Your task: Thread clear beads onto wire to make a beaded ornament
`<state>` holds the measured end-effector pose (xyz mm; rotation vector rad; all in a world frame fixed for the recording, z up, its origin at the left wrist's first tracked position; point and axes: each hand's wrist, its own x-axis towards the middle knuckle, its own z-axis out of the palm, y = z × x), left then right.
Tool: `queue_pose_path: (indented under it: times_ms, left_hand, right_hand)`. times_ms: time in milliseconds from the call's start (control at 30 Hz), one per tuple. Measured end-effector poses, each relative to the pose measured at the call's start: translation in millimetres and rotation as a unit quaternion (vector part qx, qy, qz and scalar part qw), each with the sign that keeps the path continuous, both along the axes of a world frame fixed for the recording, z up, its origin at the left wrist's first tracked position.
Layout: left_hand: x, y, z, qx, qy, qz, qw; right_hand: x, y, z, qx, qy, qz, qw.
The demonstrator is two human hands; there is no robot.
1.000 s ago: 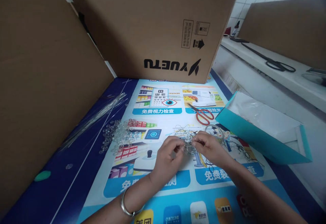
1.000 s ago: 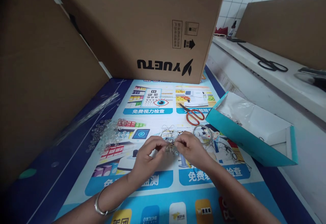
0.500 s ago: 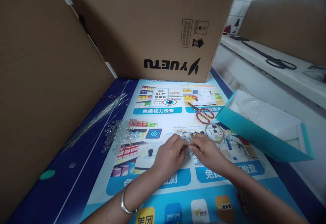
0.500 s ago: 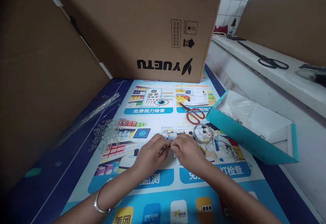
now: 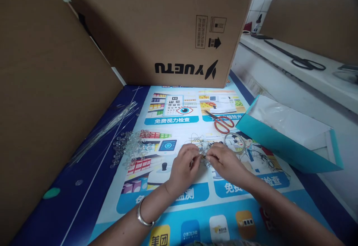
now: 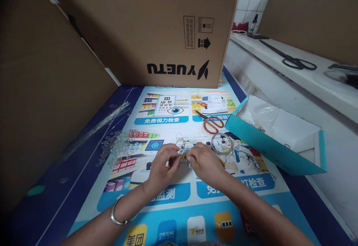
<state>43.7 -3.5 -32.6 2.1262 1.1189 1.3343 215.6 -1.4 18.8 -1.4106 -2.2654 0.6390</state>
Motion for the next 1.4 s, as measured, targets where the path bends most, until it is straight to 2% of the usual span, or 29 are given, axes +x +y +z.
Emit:
queue_pose_path:
  times_ms: [100, 267, 400, 567, 700, 833, 1033, 1167, 1400]
  left_hand:
    - [-5, -1, -5.2, 0.055, 0.046, -0.015, 0.997]
    - [-6, -2, -0.3, 0.05, 0.159, 0.002, 0.986]
    - [0, -9, 8.9, 0.037, 0.168, 0.04, 0.984]
    - [4, -13, 13.7, 0.017, 0.181, 0.058, 0.982]
    - [5, -9, 14.4, -0.019, 0.146, 0.035, 0.989]
    - [5, -5, 18.0, -0.088, 0.043, -0.003, 0.995]
    - [4, -3, 21.3, -0.171, -0.059, 0.01, 0.983]
    - [3, -3, 20.0, -0.178, -0.083, 0.019, 0.98]
    - [-1, 1, 19.6, -0.185, -0.098, -0.018, 0.978]
  right_hand:
    - [0, 0, -1.3, 0.0, -0.005, -0.008, 1.0]
    - [-1, -1, -1.6, -0.002, -0.006, -0.016, 1.0]
    - [-1, 0, -2.5, 0.002, -0.006, -0.025, 1.0]
    - [0, 2, -3.6, 0.015, -0.005, -0.022, 1.0]
    - [0, 1, -4.6, 0.02, -0.004, -0.015, 1.0]
    - [1, 1, -2.3, 0.003, -0.001, -0.003, 1.0]
    - [6, 4, 3.2, -0.039, 0.054, 0.04, 0.997]
    - [7, 6, -1.9, -0.051, 0.088, 0.014, 0.995]
    - [8, 10, -9.9, -0.062, 0.125, 0.02, 0.99]
